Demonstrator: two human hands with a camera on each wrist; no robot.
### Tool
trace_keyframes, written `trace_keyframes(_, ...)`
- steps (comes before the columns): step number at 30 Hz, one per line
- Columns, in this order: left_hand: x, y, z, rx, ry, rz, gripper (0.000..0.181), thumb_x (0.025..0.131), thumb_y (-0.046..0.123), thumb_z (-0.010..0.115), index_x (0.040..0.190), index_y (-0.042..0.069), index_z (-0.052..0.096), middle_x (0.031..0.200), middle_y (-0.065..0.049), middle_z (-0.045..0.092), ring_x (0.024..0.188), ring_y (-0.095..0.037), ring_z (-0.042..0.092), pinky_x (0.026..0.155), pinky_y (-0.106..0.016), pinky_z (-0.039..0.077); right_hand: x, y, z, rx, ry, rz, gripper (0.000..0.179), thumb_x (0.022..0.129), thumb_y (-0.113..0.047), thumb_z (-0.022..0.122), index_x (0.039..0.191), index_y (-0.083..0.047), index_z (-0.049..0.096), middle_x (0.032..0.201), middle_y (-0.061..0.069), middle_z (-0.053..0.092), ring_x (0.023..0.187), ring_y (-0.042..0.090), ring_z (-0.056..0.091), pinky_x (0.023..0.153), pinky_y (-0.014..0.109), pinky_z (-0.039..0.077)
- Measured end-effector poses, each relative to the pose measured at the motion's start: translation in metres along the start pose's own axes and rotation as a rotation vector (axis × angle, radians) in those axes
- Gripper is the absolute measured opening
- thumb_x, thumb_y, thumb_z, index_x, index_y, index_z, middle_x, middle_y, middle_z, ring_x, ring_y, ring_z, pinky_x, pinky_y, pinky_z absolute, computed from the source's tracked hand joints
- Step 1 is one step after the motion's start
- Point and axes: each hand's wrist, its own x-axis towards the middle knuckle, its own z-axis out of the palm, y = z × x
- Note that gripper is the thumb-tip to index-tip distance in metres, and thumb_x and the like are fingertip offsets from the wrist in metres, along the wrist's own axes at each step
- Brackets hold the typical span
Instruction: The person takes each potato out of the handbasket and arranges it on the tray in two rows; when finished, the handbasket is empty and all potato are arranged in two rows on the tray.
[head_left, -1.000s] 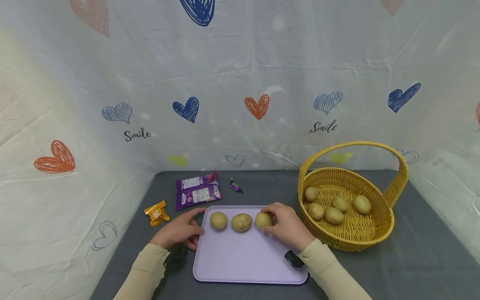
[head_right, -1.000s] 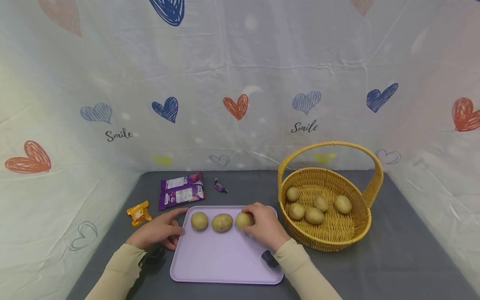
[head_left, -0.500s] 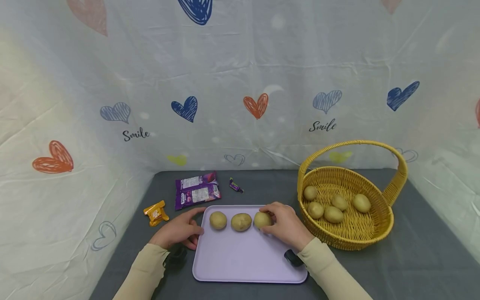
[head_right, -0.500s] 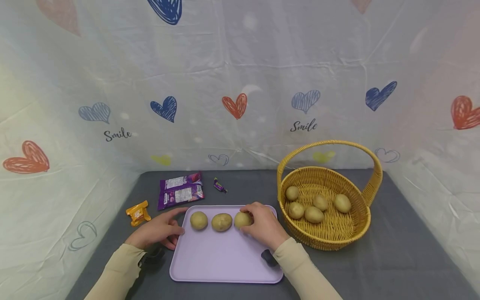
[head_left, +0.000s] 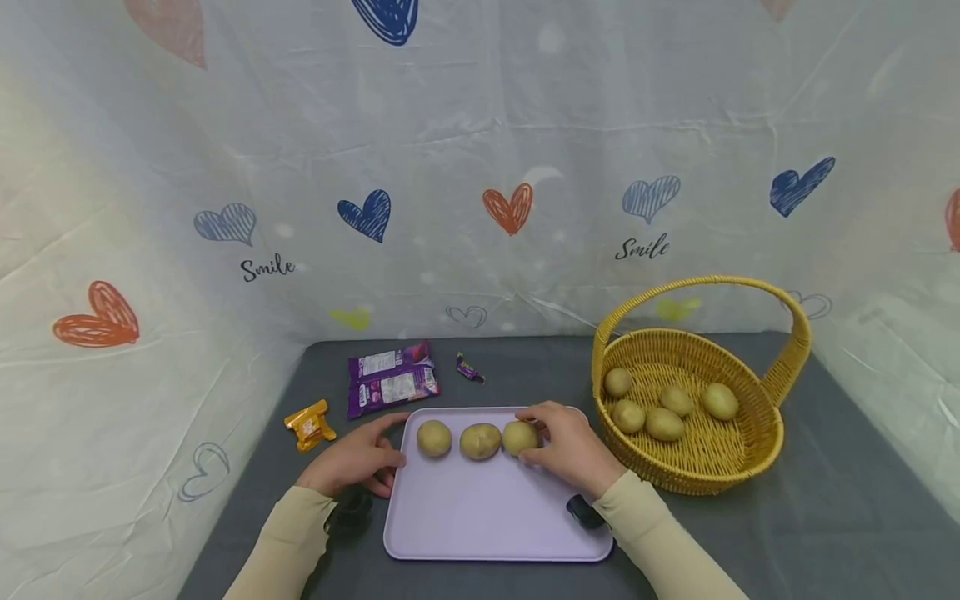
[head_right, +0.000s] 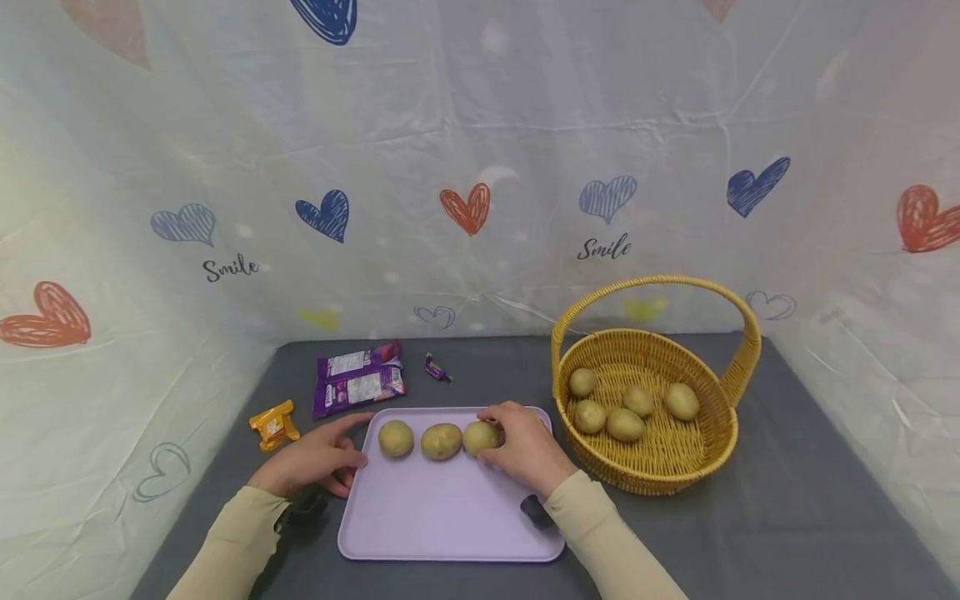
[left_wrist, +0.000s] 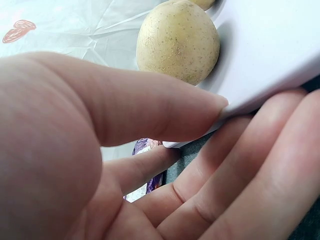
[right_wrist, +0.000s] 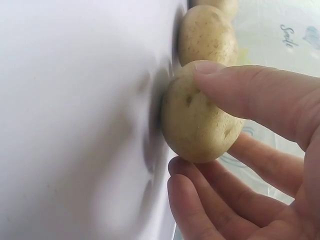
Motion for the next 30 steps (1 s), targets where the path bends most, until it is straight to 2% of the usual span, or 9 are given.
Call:
trace_keyframes(7,0.002,0.001,0.000,0.013,0.000,0.001,0.081,0.097,0.015,0.076,0.167,0.016,0.036,0.089,-0.015,0.064,0.064,-0.022,0.066,0.062,-0.043,0.069,-0.001,-0.002,-0.003,0.022,-0.013,0.024,0.053,0.083,-0.016,0.094,0.132,-0.011,0.076,0.120,0.003,0.076,0.104,0.018,0.071,0.089,0.037,0.058)
trace_keyframes(22,0.003,0.004,0.001,0.010,-0.009,0.011,0.081,0.098,0.014,0.077,0.167,0.016,0.036,0.088,-0.014,0.064,0.064,-0.022,0.067,0.062,-0.043,0.069,-0.002,0.001,-0.010,0.004,-0.015,0.033,0.049,0.084,-0.015,0.093,0.130,-0.011,0.076,0.112,-0.001,0.074,0.099,0.014,0.067,0.086,0.035,0.058)
trace_keyframes(26,0.004,0.003,0.000,0.007,-0.004,0.001,0.081,0.097,0.015,0.077,0.167,0.017,0.036,0.088,-0.014,0.064,0.064,-0.023,0.067,0.063,-0.043,0.069,-0.003,0.000,-0.012,0.012,-0.018,0.036,0.052,0.084,-0.015,0.093,0.132,-0.011,0.075,0.116,0.001,0.074,0.105,0.017,0.070,0.089,0.036,0.060)
trace_keyframes(30,0.003,-0.002,0.000,0.004,-0.005,-0.015,0.082,0.097,0.016,0.077,0.168,0.016,0.035,0.088,-0.015,0.065,0.064,-0.022,0.067,0.063,-0.042,0.069,-0.013,-0.005,-0.023,0.033,-0.012,0.019,0.051,0.086,-0.017,0.092,0.134,-0.011,0.074,0.125,0.006,0.075,0.113,0.025,0.073,0.095,0.042,0.064)
